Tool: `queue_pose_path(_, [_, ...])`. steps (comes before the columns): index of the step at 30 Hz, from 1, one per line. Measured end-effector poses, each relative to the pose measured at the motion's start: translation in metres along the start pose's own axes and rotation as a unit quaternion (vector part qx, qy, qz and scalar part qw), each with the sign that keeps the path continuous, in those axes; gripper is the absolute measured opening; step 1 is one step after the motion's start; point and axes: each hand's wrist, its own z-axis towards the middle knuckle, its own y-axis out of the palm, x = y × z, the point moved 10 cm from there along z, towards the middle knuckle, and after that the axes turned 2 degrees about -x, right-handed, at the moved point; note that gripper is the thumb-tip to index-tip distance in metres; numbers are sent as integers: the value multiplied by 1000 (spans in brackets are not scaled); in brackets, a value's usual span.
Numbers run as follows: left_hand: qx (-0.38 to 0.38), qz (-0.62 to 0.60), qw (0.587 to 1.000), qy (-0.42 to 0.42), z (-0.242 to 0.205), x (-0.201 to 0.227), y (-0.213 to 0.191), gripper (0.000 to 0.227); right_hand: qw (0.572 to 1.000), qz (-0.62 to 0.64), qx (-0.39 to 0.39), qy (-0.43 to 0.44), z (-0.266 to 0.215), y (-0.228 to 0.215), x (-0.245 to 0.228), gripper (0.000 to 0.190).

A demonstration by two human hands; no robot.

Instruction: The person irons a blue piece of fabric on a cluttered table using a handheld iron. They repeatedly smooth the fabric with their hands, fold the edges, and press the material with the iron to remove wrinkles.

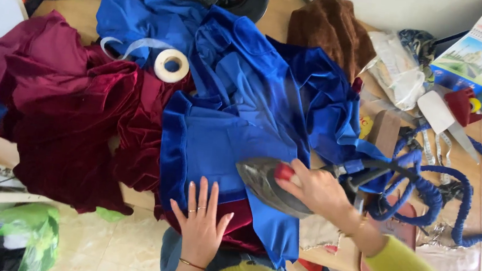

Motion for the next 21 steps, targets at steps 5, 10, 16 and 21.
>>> queue_pose_path(5, [-8,-5,1000,-26,-13,-13,3,84,936,-14,55,-348,-33,-2,-34,53])
queue_pose_path(10, [-7,-17,999,-39,-14,-12,2,85,912,-69,73,-398,-33,6,-53,54])
queue_pose_path(16, [-7,-25,998,-49,-16,-9,1,86,919,-76,41,-384,-31,12,-55,57])
queue_pose_path(21, [9,-33,998,-48,-12,-6,-5,86,930,-66,44,-359,-28,17,-50,58])
